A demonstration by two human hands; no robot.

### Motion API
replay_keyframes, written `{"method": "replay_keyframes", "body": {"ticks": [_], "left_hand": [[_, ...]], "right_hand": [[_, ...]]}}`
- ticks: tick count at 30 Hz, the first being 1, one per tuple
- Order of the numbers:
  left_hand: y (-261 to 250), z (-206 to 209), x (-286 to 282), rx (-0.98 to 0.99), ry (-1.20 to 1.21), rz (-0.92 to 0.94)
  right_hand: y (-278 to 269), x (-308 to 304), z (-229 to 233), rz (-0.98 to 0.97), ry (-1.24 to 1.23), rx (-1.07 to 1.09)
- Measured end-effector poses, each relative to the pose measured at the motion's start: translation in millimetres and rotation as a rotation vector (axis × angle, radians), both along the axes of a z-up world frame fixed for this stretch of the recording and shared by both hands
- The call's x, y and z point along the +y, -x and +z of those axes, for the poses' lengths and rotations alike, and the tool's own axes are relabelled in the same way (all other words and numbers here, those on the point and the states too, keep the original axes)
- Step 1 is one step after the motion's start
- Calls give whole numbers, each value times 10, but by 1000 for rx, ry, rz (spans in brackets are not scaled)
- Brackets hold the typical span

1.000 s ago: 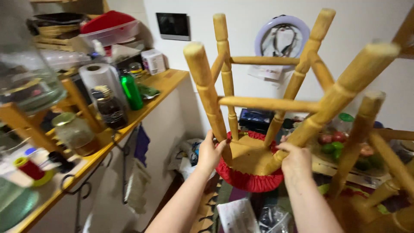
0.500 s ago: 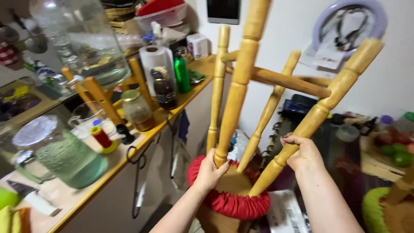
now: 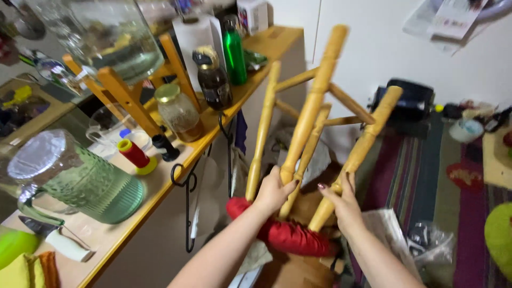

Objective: Storing a vacuum cleaner hose and an umbrella into a closet and placing a cushion on a stool.

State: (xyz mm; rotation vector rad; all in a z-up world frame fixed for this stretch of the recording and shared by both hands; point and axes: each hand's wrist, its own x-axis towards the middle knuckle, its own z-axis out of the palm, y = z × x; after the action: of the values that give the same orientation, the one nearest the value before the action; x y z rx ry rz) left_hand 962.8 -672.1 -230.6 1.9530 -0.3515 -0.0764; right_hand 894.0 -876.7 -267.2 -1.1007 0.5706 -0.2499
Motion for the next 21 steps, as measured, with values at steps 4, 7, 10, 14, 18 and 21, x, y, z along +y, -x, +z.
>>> {"method": "replay_keyframes", "body": {"ticks": [4, 7, 10, 14, 18, 21], "left_hand": [[-126, -56, -111, -62, -221, -45], [-126, -268, -201, -11, -257, -46], [-262, -524, -246, -7, -241, -11], [-427, -903, -211, 21, -159, 46], [-436, -710, -136, 340, -81, 61], [-579, -982, -54, 424, 25, 58]], "right_hand": [[151, 3, -532, 282, 483, -208], [414, 162, -373, 529, 562, -239], [533, 393, -95, 687, 827, -141], [659, 667, 394, 827, 1194, -1], [664, 745, 442, 749, 1229, -30], [583, 801, 422, 843, 1139, 146]]}}
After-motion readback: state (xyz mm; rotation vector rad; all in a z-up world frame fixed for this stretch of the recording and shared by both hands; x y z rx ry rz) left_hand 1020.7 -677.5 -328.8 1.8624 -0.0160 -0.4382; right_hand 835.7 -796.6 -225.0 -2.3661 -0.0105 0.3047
